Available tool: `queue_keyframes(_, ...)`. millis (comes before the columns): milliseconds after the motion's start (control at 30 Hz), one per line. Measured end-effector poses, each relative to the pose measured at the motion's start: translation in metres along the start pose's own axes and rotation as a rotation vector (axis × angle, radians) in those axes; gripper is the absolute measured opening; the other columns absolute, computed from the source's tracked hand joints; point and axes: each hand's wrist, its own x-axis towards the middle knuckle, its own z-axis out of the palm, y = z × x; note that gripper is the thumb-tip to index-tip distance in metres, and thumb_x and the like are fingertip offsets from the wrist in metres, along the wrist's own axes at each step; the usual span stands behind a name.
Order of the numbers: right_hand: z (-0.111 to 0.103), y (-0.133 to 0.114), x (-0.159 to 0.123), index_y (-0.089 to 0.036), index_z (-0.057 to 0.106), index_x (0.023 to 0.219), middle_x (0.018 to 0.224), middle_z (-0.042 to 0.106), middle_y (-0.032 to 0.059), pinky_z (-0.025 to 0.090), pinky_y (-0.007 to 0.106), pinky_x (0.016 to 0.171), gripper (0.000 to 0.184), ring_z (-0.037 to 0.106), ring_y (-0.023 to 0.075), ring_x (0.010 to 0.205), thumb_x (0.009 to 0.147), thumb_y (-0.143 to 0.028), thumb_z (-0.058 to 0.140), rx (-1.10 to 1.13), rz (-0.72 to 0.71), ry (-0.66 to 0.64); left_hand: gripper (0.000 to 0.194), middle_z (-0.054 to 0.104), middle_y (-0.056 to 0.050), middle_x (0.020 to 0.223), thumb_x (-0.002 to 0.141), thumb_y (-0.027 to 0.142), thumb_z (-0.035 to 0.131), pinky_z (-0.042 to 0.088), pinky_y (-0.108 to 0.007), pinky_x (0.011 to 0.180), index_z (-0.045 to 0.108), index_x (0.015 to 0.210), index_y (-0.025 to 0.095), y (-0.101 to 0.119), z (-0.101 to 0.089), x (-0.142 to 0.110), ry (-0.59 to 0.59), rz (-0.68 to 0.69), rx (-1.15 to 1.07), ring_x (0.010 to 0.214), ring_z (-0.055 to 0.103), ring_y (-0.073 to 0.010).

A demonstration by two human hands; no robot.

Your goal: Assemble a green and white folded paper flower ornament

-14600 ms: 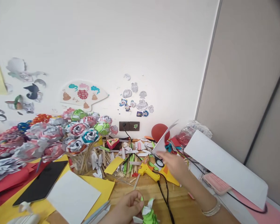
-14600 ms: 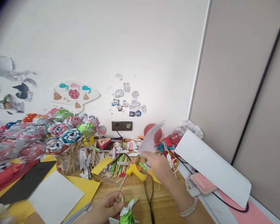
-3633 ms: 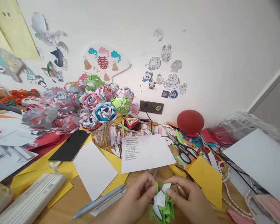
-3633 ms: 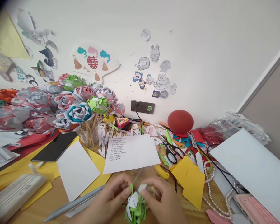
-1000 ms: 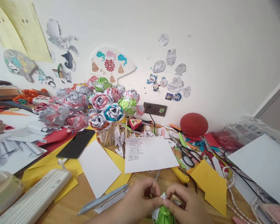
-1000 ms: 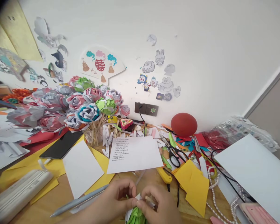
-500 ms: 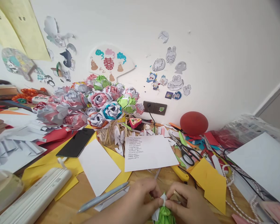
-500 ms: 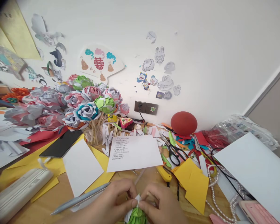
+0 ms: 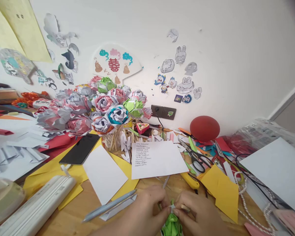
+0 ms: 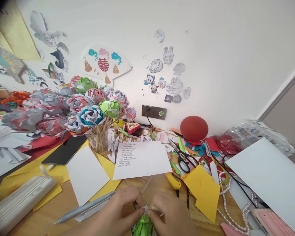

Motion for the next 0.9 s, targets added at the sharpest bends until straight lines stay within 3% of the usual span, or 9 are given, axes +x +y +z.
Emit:
queue_keyframes(133,-0.001,0.005,-0.001,-0.019,0.055,0.068,0.07,0.061,0.0017,0.038,0.022,0.058,0.021,0.056,0.0148,0.066,0.084,-0.023,0.043,-0.098,-0.084,-0.016,0.009,0.062,0.0,0.071,0.069,0.013,0.054,0.039,-0.023,0.07,0.061,0.064,0.017,0.005,-0.004,0.002,-0.006,-0.086,-0.128,0.074,0.056,-0.0149)
queue_keyframes(233,-0.002,0.007,-0.002,-0.02,0.056,0.072,0.074,0.063,0.0017,0.039,0.022,0.06,0.018,0.058,0.0149,0.071,0.083,-0.017,0.042,-0.112,-0.228,-0.032,0.005,0.058,0.002,0.062,0.069,0.017,0.056,0.039,-0.022,0.062,0.06,0.067,0.015,-0.002,-0.002,0.007,-0.043,-0.161,-0.436,0.065,0.054,-0.0126)
queue_keyframes(333,-0.005,0.007,-0.002,-0.021,0.057,0.076,0.075,0.064,0.0004,0.039,0.021,0.059,0.017,0.059,0.0139,0.07,0.083,-0.015,0.043,-0.085,-0.305,-0.008,0.026,0.052,0.006,0.056,0.065,0.027,0.066,0.037,-0.02,0.056,0.059,0.085,0.014,-0.014,0.003,0.012,-0.117,-0.19,-0.731,0.055,0.049,-0.0087)
queue_keyframes(467,-0.007,0.005,-0.002,-0.023,0.058,0.085,0.076,0.065,-0.0005,0.039,0.021,0.058,0.018,0.06,0.0129,0.068,0.085,-0.017,0.042,-0.071,-0.393,0.021,0.033,0.055,0.005,0.064,0.059,0.038,0.073,0.035,-0.02,0.058,0.056,0.071,0.013,-0.024,0.005,0.012,-0.214,-0.24,-0.774,0.059,0.048,-0.0073)
queue_keyframes(633,-0.005,0.007,-0.002,-0.023,0.057,0.087,0.084,0.066,-0.0002,0.04,0.02,0.058,0.018,0.061,0.0113,0.069,0.085,-0.016,0.041,-0.127,-0.476,0.118,0.039,0.051,0.006,0.06,0.06,0.046,0.071,0.032,-0.019,0.055,0.05,0.067,0.014,-0.021,0.005,0.012,-0.215,-0.214,-0.776,0.056,0.045,-0.0073)
queue_keyframes(900,0.007,0.015,-0.002,-0.02,0.057,0.079,0.068,0.065,-0.0003,0.039,0.021,0.05,0.024,0.058,0.0116,0.057,0.091,-0.018,0.037,-0.278,-0.687,0.349,0.042,0.044,0.007,0.057,0.059,0.051,0.069,0.028,-0.018,0.049,0.046,0.065,0.016,-0.023,0.018,0.012,-0.145,-0.203,-0.796,0.051,0.038,-0.0059)
